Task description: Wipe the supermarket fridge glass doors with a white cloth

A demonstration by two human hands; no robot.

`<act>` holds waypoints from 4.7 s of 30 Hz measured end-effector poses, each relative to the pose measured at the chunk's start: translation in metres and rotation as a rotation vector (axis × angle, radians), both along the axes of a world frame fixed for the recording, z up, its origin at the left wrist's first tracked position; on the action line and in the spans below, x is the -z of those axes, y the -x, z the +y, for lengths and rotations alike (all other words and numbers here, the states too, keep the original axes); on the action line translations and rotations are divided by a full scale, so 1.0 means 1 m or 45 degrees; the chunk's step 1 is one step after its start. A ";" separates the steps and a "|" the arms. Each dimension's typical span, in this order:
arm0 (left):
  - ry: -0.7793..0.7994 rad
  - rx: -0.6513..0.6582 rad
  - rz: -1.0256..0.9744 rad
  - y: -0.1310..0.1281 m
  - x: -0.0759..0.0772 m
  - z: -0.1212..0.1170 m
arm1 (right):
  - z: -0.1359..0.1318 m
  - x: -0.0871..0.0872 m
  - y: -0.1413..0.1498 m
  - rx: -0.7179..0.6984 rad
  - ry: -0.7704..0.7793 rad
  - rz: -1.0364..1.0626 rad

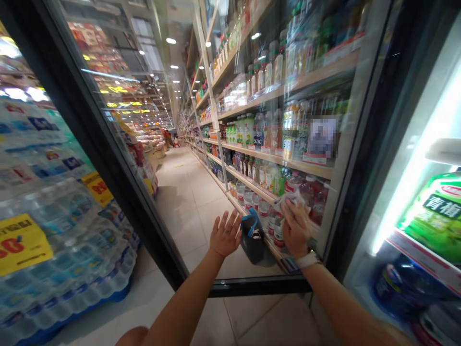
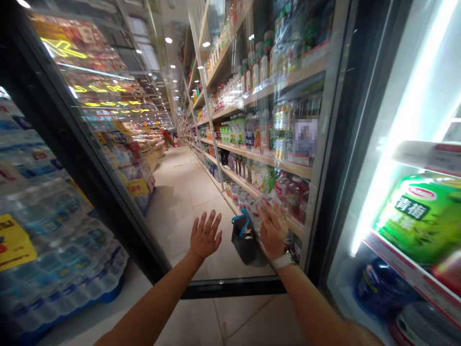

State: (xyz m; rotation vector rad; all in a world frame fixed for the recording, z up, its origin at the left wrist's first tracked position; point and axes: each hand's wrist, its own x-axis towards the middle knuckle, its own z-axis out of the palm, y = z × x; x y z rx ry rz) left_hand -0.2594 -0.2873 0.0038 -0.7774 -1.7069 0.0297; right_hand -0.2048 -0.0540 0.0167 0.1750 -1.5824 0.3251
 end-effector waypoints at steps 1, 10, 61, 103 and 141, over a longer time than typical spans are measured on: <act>-0.002 0.004 0.001 0.000 0.000 0.000 | -0.007 0.008 0.000 -0.032 -0.069 -0.034; -0.015 0.031 0.016 -0.001 -0.001 0.000 | -0.045 0.083 -0.001 -0.368 -0.621 -0.250; 0.003 -0.005 0.025 0.003 0.002 -0.003 | -0.035 0.048 0.002 -0.408 -0.796 -0.206; 0.001 0.011 0.016 0.003 -0.002 -0.002 | -0.015 0.024 0.001 -0.214 -0.542 -0.214; -0.004 0.020 0.057 -0.004 -0.004 -0.003 | -0.033 0.044 -0.003 -0.350 -0.832 -0.201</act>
